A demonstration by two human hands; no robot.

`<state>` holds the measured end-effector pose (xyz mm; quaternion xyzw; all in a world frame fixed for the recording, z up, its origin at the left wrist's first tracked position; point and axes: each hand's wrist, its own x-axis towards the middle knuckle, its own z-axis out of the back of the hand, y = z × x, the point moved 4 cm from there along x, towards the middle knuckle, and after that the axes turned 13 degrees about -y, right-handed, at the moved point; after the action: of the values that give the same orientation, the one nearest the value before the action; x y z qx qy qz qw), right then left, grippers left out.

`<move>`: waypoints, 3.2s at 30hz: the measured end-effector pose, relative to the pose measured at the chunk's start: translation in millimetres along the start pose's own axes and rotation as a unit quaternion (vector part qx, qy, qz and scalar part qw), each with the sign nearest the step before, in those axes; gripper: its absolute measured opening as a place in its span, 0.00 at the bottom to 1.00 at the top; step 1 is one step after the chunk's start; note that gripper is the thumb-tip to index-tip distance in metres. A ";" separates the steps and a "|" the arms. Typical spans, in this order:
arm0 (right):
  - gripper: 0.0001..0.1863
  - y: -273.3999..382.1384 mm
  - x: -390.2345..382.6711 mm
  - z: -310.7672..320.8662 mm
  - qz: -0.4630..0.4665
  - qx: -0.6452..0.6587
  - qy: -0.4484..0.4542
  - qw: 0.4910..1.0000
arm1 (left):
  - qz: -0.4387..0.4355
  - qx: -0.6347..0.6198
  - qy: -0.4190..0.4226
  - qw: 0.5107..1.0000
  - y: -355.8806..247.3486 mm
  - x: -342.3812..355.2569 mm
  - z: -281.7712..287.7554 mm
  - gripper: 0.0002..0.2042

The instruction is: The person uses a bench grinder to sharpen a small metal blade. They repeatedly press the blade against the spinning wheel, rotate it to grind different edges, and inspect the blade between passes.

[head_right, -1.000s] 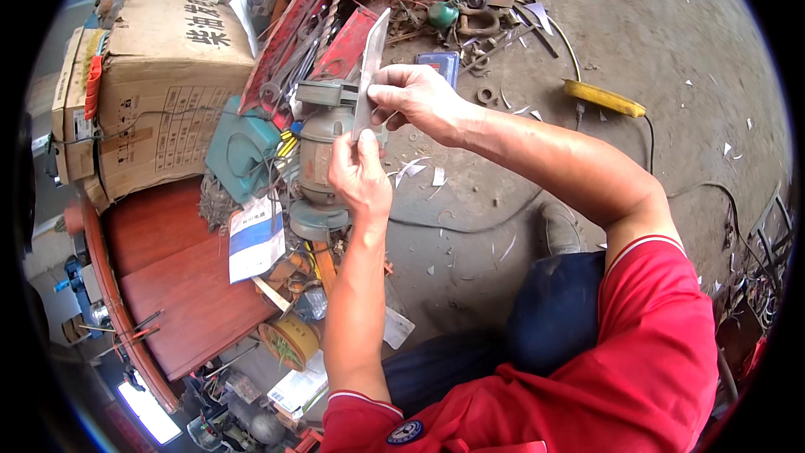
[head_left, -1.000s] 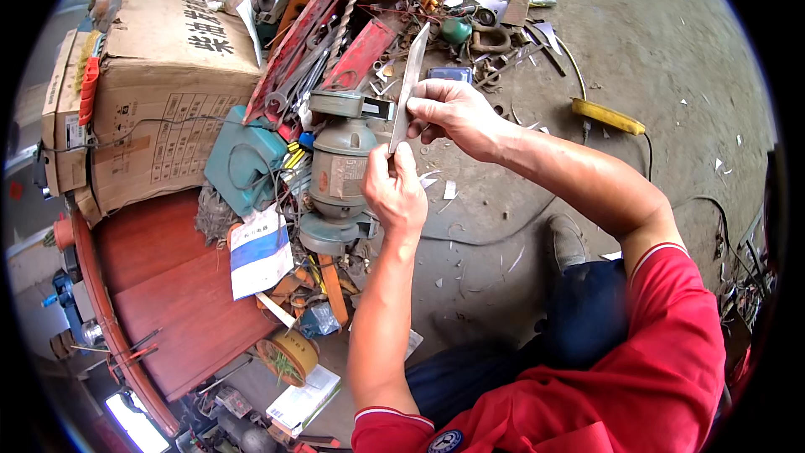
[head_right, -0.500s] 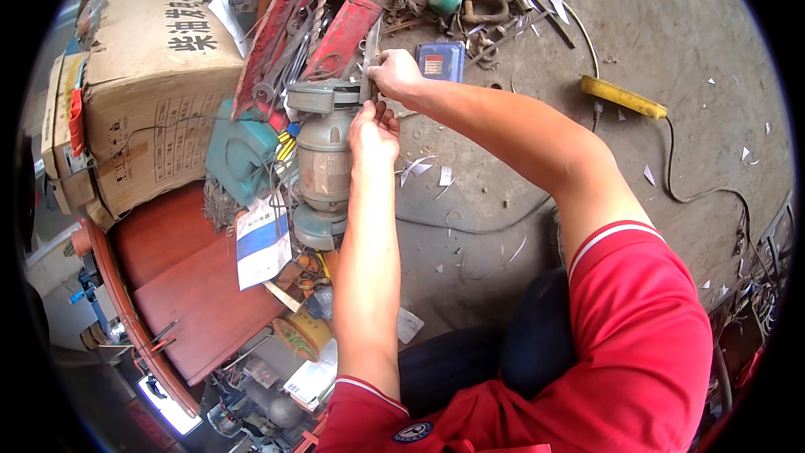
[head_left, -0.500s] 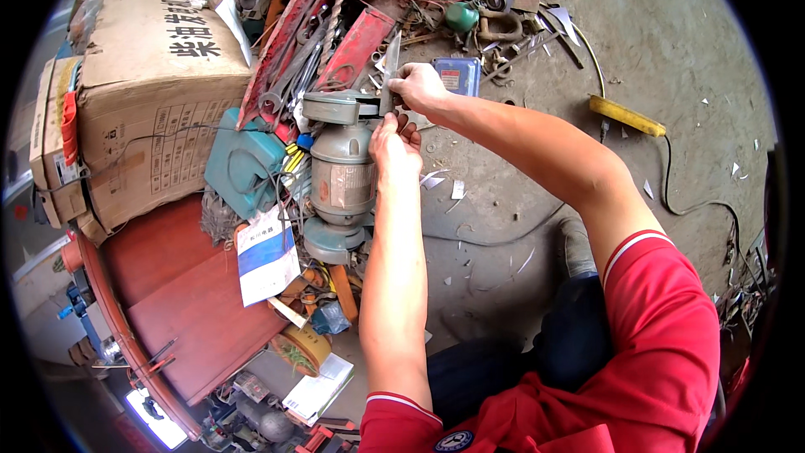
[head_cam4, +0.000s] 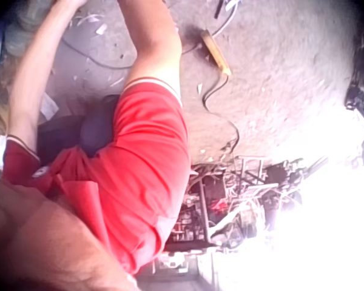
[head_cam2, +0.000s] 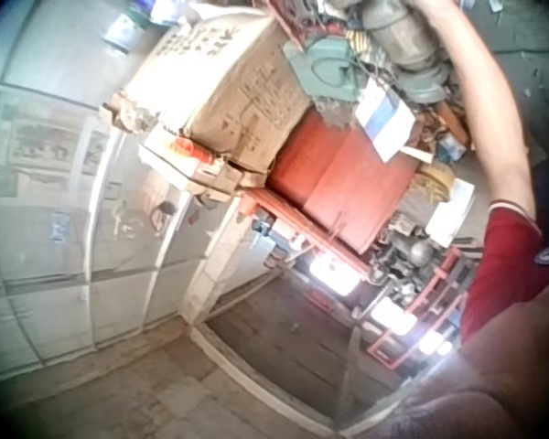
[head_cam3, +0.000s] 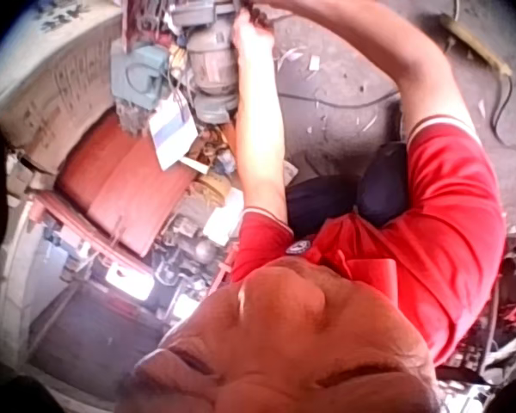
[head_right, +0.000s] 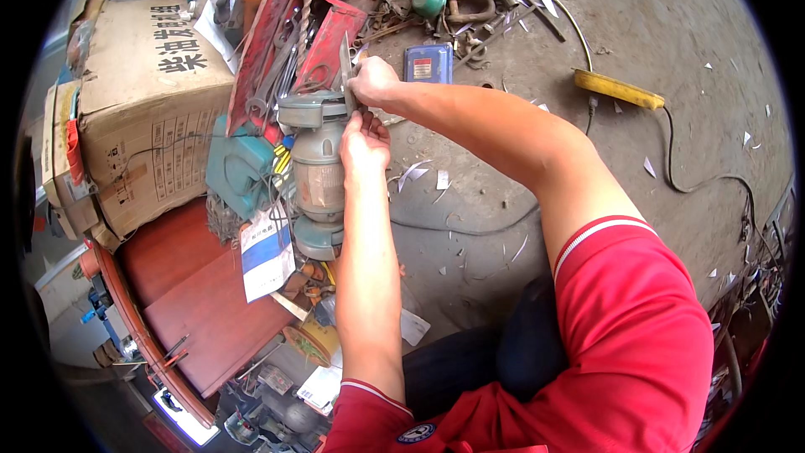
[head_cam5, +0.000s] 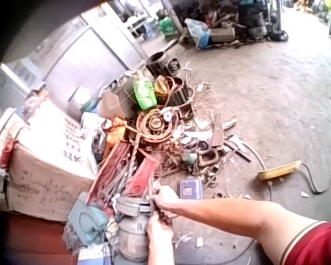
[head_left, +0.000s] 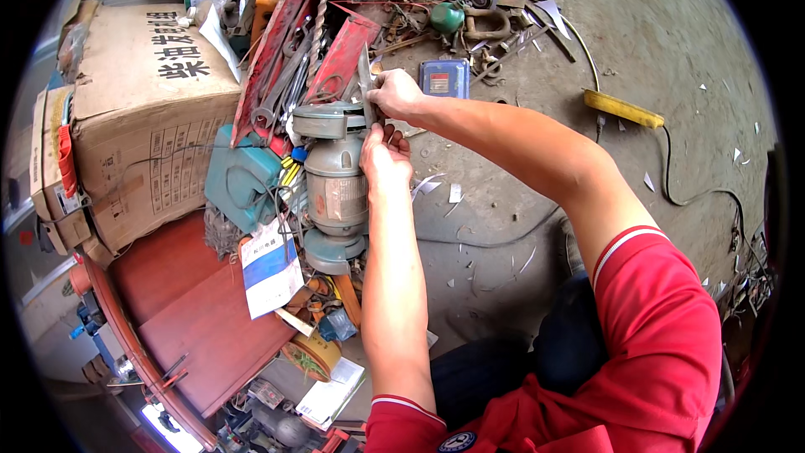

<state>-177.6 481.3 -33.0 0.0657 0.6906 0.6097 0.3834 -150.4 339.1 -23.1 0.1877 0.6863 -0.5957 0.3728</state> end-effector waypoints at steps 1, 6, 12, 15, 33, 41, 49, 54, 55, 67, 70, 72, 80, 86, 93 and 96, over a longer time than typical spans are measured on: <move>0.08 -1.6 0.2 -0.2 0.004 0.001 0.000 1.000 | 0.001 -0.001 0.005 1.000 0.4 -0.3 -0.4 0.10; 0.09 -5.4 -4.3 0.2 0.014 -0.009 0.000 1.000 | 0.001 0.001 0.000 1.000 3.7 -3.7 4.0 0.09; 0.14 6.4 -19.8 2.4 0.005 -0.043 0.013 0.999 | 0.000 -0.006 -0.014 1.000 0.4 -12.2 12.1 0.09; 0.14 6.2 -24.0 3.9 0.005 -0.064 0.015 0.998 | 0.004 -0.013 -0.016 1.000 3.5 -12.5 17.2 0.08; 0.14 -3.2 -49.5 -5.2 0.047 -0.085 0.016 0.995 | 0.015 -0.037 -0.023 0.999 10.2 -38.0 39.0 0.05; 0.15 0.0 -64.2 -7.0 0.056 -0.112 0.036 0.991 | 0.019 -0.039 -0.038 0.998 12.6 -41.8 53.3 0.06; 0.15 -2.3 -70.3 -9.4 0.044 -0.113 0.052 0.991 | 0.027 -0.045 -0.029 0.998 13.1 -46.9 60.4 0.07; 0.15 -7.8 -65.9 -15.1 0.030 -0.105 0.039 0.993 | 0.030 -0.046 -0.013 0.998 11.7 -42.0 61.3 0.06; 0.15 -8.4 -62.8 -13.8 0.028 -0.106 0.029 0.994 | 0.024 -0.035 -0.015 0.999 10.1 -43.2 57.7 0.06; 0.12 34.2 -113.9 64.0 -0.132 0.265 0.173 0.939 | -0.643 0.322 -0.051 0.692 -23.8 -126.1 21.5 0.06; 0.13 54.4 -138.7 94.5 -0.096 0.302 0.181 0.931 | -0.764 0.350 -0.032 0.541 -26.5 -181.9 3.4 0.03; 0.15 66.7 -147.5 103.1 -0.076 0.318 0.206 0.922 | -0.781 0.346 -0.031 0.519 -31.8 -197.6 2.3 0.04; 0.21 88.1 -166.7 98.7 -0.046 0.337 0.238 0.910 | -0.827 0.333 -0.045 0.451 -55.3 -231.8 11.3 0.05; 0.22 91.8 -173.8 96.5 -0.036 0.325 0.238 0.915 | -0.821 0.333 -0.047 0.462 -56.9 -235.6 17.0 0.05; 0.14 92.0 -172.1 98.5 -0.005 0.289 0.180 0.940 | -0.794 0.354 -0.026 0.494 -50.9 -228.1 13.9 0.06; 0.10 85.3 -163.6 98.1 -0.015 0.296 0.162 0.941 | -0.771 0.356 -0.013 0.528 -45.1 -221.4 11.1 0.08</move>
<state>-35.8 488.8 120.4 0.0666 0.8935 0.3744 0.2387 -34.6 359.9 170.1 -0.3052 0.2905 -0.8483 -0.3207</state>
